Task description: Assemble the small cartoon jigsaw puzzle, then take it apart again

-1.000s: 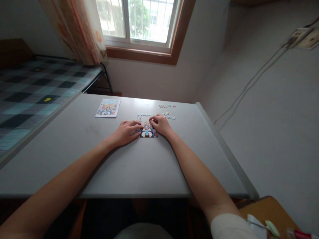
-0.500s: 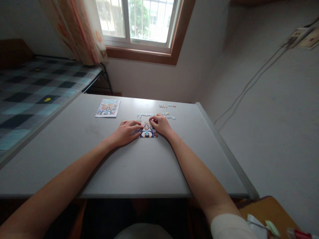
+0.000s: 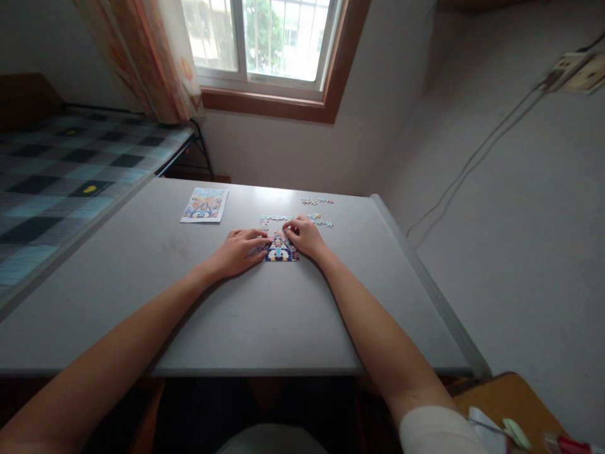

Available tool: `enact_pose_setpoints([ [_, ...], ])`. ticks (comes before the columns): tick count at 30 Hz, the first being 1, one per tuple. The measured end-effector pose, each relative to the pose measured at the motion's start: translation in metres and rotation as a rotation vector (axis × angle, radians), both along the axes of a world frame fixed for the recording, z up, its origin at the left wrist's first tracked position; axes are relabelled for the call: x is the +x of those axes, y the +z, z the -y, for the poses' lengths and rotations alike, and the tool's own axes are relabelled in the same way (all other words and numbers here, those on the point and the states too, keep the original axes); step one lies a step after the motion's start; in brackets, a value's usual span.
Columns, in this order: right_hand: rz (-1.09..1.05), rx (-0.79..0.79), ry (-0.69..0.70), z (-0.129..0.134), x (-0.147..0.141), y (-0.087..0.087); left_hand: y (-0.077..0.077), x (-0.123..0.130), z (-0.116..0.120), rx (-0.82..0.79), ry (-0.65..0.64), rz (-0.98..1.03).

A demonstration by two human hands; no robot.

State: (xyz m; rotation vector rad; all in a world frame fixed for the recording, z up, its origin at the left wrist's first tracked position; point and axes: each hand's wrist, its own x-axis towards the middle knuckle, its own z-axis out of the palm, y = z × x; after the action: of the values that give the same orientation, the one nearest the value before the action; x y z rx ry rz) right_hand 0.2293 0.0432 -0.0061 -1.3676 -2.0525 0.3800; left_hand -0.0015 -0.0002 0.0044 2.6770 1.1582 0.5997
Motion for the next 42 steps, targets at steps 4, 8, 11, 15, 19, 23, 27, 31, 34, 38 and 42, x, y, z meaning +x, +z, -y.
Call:
enact_pose_setpoints([
  [4,0.004,-0.003,-0.005,-0.0003,-0.0001,-0.0003,-0.0003,-0.0002,-0.0004,-0.008,0.004,0.000],
  [8,0.005,0.005,-0.003,-0.0008,-0.0002,-0.0009,-0.0006,-0.0004,-0.0007,-0.002,0.007,-0.012],
  [11,0.009,0.005,-0.002,-0.0006,-0.0004,-0.0007,-0.0003,-0.0004,-0.0005,0.002,0.002,-0.013],
  [15,0.014,0.003,-0.009,0.0000,-0.0007,0.0000,0.0000,-0.0002,-0.0003,0.009,0.004,-0.020],
  [19,0.009,0.000,-0.002,0.0001,-0.0006,0.0003,0.0001,-0.0001,-0.0004,0.006,0.003,-0.020],
  [23,0.012,0.001,-0.004,-0.0003,-0.0004,-0.0001,0.0001,0.0000,-0.0005,0.011,0.006,-0.024],
  [27,0.011,0.005,-0.006,-0.0005,-0.0005,-0.0004,-0.0005,0.0001,-0.0008,0.017,0.005,-0.023],
  [31,0.009,0.006,-0.005,-0.0003,-0.0006,0.0001,-0.0013,-0.0001,-0.0012,0.017,0.004,-0.018],
  [34,0.010,0.006,-0.007,0.0003,-0.0007,0.0008,-0.0014,-0.0004,-0.0012,0.016,0.001,-0.012],
  [38,0.008,0.011,-0.003,0.0002,-0.0007,0.0007,-0.0012,-0.0006,-0.0007,0.019,-0.001,-0.020],
  [42,0.006,0.009,-0.005,-0.0008,-0.0006,-0.0005,-0.0014,-0.0007,-0.0008,0.020,0.004,-0.019],
])
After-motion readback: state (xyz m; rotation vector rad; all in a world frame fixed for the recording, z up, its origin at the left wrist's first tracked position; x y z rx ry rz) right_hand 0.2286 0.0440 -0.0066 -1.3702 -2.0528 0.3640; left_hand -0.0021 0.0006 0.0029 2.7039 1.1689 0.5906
